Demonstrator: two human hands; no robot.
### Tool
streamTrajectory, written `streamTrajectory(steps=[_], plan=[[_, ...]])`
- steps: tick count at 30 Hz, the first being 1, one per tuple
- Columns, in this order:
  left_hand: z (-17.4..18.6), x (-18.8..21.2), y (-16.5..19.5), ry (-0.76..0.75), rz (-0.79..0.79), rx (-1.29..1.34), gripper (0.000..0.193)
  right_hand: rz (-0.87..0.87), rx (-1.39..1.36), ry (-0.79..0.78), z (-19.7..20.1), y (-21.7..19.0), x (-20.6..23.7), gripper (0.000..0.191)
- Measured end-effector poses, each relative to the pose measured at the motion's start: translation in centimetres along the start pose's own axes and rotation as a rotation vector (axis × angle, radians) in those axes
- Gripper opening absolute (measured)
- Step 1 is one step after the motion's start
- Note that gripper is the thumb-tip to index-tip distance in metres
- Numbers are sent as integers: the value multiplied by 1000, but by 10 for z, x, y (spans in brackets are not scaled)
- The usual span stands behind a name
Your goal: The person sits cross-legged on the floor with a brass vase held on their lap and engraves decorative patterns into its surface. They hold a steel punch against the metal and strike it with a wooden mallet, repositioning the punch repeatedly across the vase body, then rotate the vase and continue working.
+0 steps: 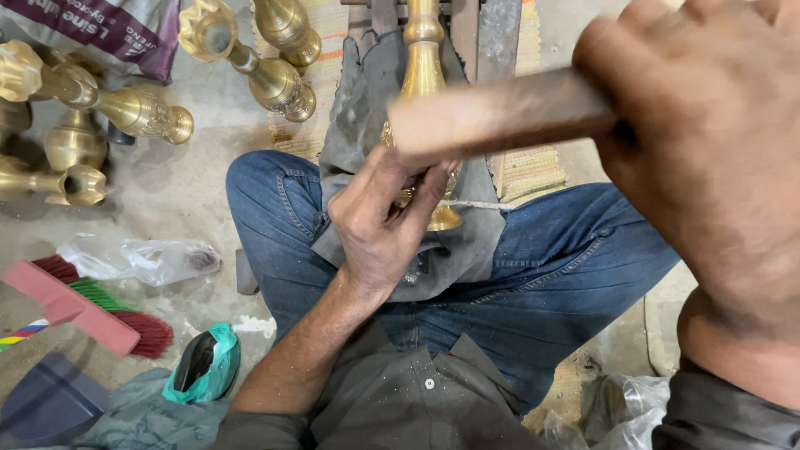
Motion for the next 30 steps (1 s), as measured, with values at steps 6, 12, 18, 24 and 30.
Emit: streamTrajectory(steps=[6,12,18,24,30], plan=[[1,1,3,17,-41,-46,32,-39,-139,27,2,1,-1,28],[2,1,1,0,-6,-7,33,-13,-214,79,3,2,4,30],[1,1,-1,4,-9,7,31,-100,-216,18,-2,6,8,25],[1,2,2,10,-19,3,32,-189,-286,0,4,5,-3,23],[2,0,1,-16,15,14,33,-399,-538,19,-4,18,4,20]])
Point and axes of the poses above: each hand's wrist, its own x-axis away from the middle knuckle, its own z-axis out of the back of the hand, y = z × x, the point moved 9 cm from there along -x, towards the middle knuckle, and after that the axes turned 10 degrees about z, right-handed, at the moved point
